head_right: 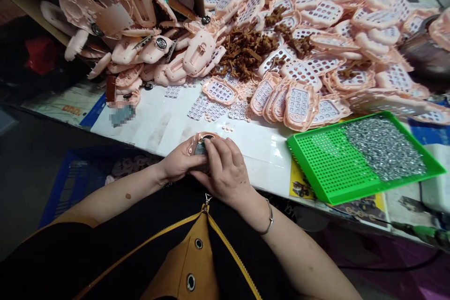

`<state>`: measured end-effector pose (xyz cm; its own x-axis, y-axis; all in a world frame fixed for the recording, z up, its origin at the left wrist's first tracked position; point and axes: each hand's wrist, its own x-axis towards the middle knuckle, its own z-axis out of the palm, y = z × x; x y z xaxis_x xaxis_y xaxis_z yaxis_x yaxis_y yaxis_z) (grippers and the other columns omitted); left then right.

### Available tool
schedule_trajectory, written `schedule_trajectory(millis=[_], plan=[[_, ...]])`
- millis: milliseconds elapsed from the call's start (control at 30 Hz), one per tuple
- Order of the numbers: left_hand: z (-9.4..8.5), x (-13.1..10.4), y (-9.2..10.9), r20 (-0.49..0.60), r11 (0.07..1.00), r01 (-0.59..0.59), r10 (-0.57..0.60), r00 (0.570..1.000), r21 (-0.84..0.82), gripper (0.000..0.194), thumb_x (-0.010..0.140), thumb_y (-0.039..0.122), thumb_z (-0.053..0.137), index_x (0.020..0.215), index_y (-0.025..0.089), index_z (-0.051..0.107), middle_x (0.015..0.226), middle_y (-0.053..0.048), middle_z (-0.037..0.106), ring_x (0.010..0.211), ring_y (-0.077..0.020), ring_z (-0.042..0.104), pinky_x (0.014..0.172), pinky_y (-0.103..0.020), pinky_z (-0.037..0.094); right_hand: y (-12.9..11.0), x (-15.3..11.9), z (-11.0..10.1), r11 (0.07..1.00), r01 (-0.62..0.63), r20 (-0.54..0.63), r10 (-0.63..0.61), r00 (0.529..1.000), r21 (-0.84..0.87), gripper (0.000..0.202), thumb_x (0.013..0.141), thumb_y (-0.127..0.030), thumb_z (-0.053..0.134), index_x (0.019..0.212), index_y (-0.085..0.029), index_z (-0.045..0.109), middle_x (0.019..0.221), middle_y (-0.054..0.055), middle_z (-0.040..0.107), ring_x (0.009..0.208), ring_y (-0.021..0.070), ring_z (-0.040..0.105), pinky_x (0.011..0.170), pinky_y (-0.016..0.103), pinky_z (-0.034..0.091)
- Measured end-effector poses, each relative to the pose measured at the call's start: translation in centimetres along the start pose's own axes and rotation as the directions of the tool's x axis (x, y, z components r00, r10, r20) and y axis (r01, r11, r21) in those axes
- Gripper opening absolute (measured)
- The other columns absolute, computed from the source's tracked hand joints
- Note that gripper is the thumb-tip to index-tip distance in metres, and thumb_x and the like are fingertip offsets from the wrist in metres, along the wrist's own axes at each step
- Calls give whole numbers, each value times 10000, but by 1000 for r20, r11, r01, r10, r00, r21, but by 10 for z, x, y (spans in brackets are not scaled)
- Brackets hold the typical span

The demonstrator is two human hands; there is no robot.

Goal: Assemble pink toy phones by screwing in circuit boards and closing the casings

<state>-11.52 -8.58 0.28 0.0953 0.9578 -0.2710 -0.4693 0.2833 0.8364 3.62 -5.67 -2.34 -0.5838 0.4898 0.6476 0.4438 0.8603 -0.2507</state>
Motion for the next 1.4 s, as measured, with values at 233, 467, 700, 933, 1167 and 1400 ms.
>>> schedule_trajectory(millis=[233,467,700,933,1167,1400], plan=[[-11,12,-2,-19,991,134,-134,991,-27,534,705,164,750,1202,199,558,882,-16,670,751,-158,649,685,-268,502,26,14,-4,924,-240,238,171,956,297,704,836,-684,532,1352,-205,533,1266,172,527,1220,343,508,1019,568,448],[-12,14,1,3,987,155,-155,988,-38,426,711,169,759,1096,142,578,894,-48,670,707,-154,650,636,-274,540,52,6,9,812,-326,345,165,924,484,707,864,-583,590,1450,-219,433,1308,153,550,1230,273,535,1046,471,457],[-16,17,2,28,986,164,-163,986,-23,412,711,187,764,1074,133,576,890,-47,674,707,-151,650,644,-273,543,48,11,10,799,-325,320,176,931,506,670,854,-564,619,1435,-275,453,1183,110,641,1042,249,602,933,446,495],[-15,17,4,11,987,158,-158,987,-14,438,692,184,770,1078,141,568,881,-38,675,721,-154,648,645,-268,533,47,9,14,791,-334,303,198,932,512,650,854,-530,640,1430,-295,453,1220,105,638,1082,255,600,952,450,481],[-12,14,4,-18,994,108,-108,994,17,478,698,185,767,1128,162,559,880,-27,671,719,-149,645,654,-264,531,46,10,10,799,-306,297,167,940,518,635,875,-521,612,1445,-309,427,1213,106,636,1108,268,605,962,472,497],[-9,11,4,12,993,91,-92,996,69,487,738,218,750,1178,178,545,929,-43,662,785,-160,640,658,-254,524,43,1,11,795,-293,220,205,954,531,722,831,-458,694,1463,-334,369,1347,125,538,1265,298,522,1048,526,467]])
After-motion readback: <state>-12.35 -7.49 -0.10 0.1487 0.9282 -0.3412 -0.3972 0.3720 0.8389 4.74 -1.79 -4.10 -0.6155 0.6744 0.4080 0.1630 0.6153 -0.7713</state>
